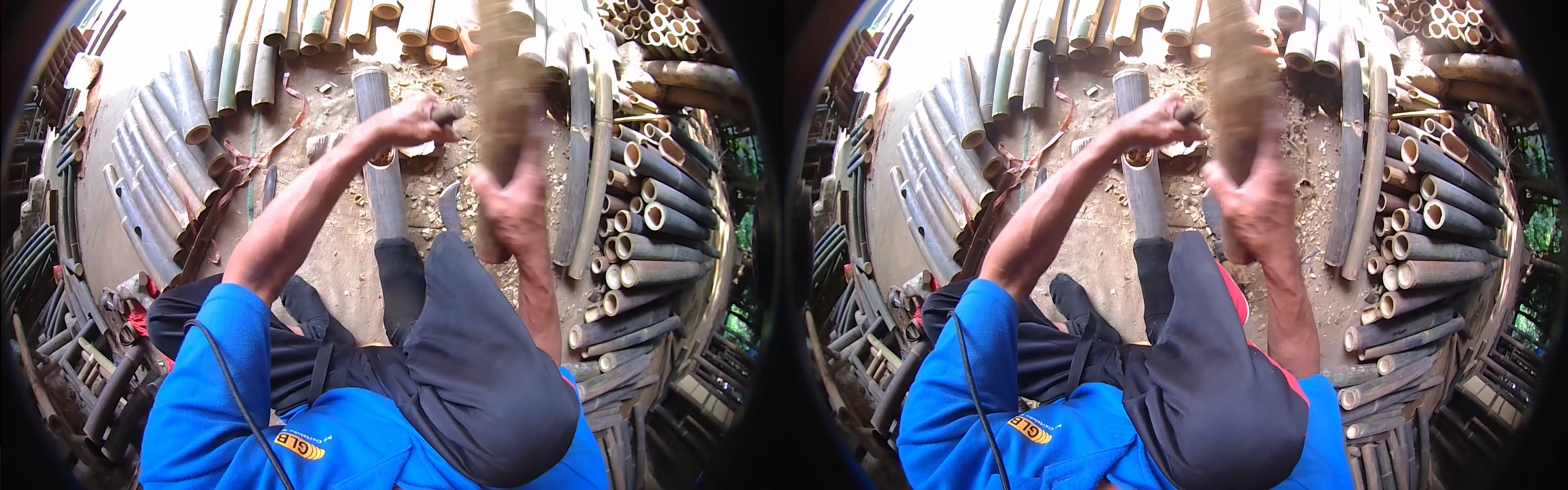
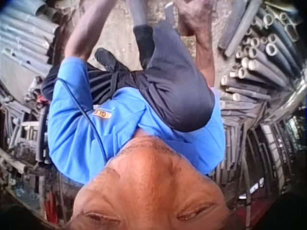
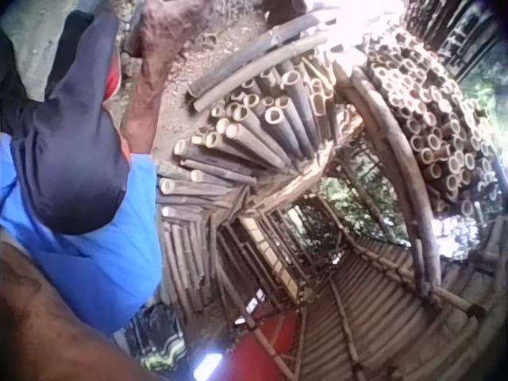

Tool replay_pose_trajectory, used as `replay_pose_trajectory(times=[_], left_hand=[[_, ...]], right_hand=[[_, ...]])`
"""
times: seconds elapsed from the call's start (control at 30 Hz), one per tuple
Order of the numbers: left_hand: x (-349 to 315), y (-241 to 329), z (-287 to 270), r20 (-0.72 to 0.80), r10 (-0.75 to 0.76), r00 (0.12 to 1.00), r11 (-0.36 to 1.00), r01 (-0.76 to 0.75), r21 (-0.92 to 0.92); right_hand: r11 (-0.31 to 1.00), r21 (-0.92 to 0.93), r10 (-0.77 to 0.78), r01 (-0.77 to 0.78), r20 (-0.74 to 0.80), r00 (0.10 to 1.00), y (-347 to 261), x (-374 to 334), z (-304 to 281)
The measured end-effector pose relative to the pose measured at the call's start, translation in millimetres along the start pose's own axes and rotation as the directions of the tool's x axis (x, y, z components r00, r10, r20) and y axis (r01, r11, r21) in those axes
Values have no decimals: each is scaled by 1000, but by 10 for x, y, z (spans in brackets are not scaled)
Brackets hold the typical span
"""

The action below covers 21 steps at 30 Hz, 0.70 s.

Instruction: The person hollows out a section of a bamboo pole. They position a knife against the bamboo and strike the back of the blade with a piece of wood to drive it through, creating a rectangular opening, then use the knife to shave and refine the edges of the hole.

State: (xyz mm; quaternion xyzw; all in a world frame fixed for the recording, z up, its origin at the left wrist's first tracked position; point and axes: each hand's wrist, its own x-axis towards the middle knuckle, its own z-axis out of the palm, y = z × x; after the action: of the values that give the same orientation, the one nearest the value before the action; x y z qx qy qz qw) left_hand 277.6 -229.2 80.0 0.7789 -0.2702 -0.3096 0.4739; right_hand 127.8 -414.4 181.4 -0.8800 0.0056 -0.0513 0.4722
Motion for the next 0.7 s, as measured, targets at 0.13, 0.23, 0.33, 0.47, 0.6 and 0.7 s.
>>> replay_pose_trajectory(times=[0.13, 0.23, 0.33, 0.47, 0.6, 0.7], left_hand=[[-425, -107, 637, -504, 290, 813, 933, -124, 337], [-736, 13, 503, -774, -127, 620, 911, -235, -338], [-1132, -323, 122, -892, -411, 189, 615, -665, -424], [-1071, -706, 77, -656, -750, 87, 232, -893, -384], [-973, -715, 214, -579, -789, 203, 77, -904, -421], [-1000, -741, 201, -592, -785, 185, 121, -891, -438]], right_hand=[[999, 12, 37, -41, 228, 973, 34, -82, -54], [998, 33, 52, -62, 235, 971, -131, -224, -373], [971, 187, 72, -150, 367, 927, -377, -120, -515], [993, -110, 11, 43, 451, 892, -580, 240, -486], [975, -187, -15, 122, 489, 872, -789, 535, -290], [925, -206, -136, 320, 607, 783, -1197, 759, -37]])
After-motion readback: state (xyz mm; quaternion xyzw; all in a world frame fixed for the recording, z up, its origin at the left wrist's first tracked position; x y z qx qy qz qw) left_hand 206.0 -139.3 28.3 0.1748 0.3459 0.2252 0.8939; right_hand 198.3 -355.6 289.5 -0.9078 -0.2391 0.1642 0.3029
